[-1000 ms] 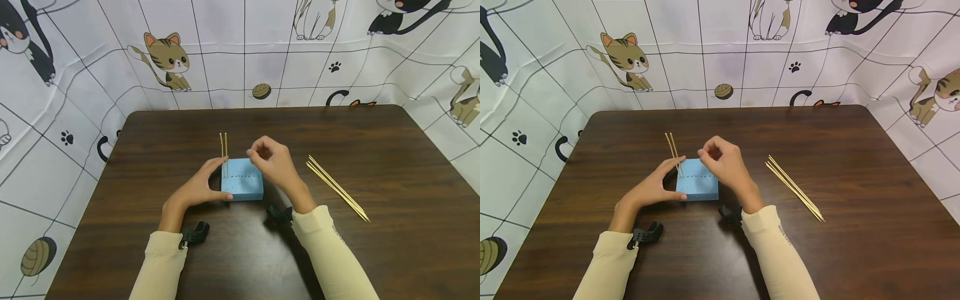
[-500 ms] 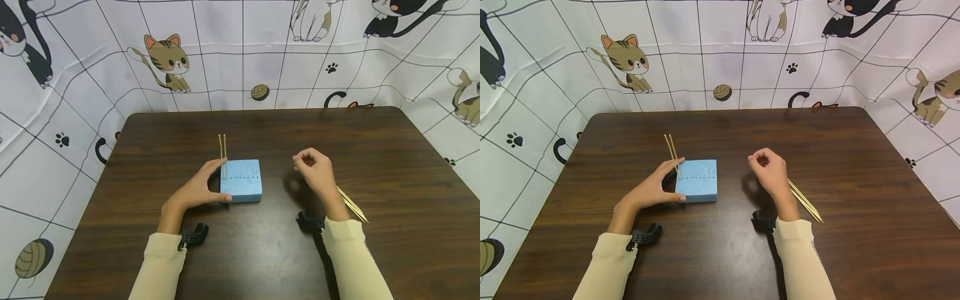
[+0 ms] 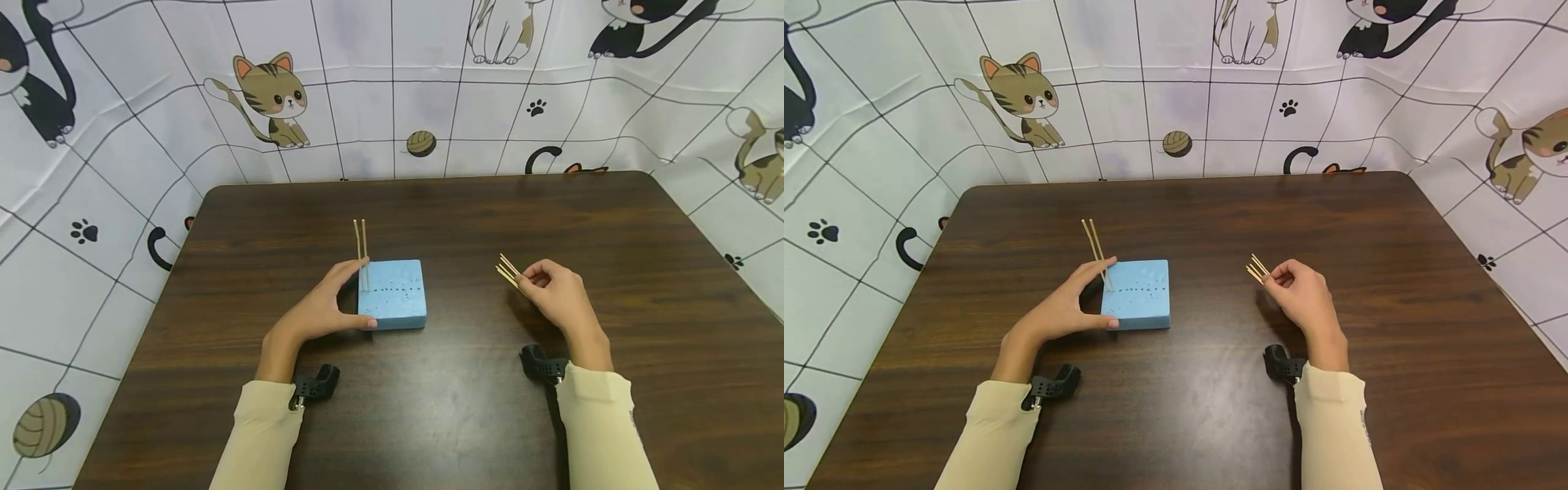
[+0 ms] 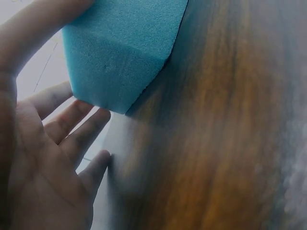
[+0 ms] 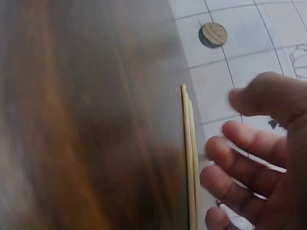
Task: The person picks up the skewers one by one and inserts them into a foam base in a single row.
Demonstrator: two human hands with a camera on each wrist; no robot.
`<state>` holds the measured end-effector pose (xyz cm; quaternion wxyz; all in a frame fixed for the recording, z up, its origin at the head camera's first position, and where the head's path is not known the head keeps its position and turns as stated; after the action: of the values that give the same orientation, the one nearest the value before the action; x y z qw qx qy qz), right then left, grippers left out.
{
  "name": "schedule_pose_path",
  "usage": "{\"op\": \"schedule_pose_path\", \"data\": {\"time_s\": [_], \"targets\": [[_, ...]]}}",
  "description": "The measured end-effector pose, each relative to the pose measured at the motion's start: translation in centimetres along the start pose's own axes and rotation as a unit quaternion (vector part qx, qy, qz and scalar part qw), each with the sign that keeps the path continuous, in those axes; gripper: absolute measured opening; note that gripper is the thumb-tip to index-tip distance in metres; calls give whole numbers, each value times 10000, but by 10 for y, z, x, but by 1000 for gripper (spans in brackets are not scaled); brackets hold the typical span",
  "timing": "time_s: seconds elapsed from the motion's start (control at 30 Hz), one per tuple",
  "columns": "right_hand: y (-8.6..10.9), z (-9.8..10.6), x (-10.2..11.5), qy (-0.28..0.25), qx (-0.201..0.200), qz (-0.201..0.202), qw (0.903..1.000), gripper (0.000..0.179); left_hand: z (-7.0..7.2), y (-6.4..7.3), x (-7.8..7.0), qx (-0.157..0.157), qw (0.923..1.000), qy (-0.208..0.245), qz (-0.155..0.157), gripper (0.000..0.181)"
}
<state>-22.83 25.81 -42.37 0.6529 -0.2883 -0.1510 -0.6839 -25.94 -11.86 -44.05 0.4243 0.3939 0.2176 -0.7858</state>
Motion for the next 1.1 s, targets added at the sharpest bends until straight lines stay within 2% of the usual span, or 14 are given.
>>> {"op": "schedule_pose_path", "data": {"time_s": [0.13, 0.27, 0.43, 0.63, 1.1], "targets": [[4, 1, -7, 88, 269, -107, 9995, 21, -1, 2, 0, -35, 10000, 13, 11, 105], [6, 2, -9, 270, 374, -146, 9988, 24, -2, 3, 0, -69, 10000, 22, 7, 104], [6, 3, -10, 551, 370, -45, 9978, 19, -3, 5, -2, -85, 10000, 39, -8, 104], [7, 5, -10, 646, 289, 76, 9975, 13, -5, 7, -3, -123, 9999, 20, 1, 104], [11, 9, -14, 673, 335, -36, 9972, 16, -9, 9, -8, -96, 9999, 41, 47, 104]]}}
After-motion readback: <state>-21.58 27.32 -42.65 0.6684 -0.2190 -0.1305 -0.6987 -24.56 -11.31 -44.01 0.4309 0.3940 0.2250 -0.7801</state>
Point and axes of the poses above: each hand's wrist, its own y-axis away from the middle knuckle, its own z-axis out of the back of the hand, x = y × z, the point moved 6 cm from there along -y, towards the middle knuckle, and after that the axes turned 2 degrees about y, right-handed, at the moved point
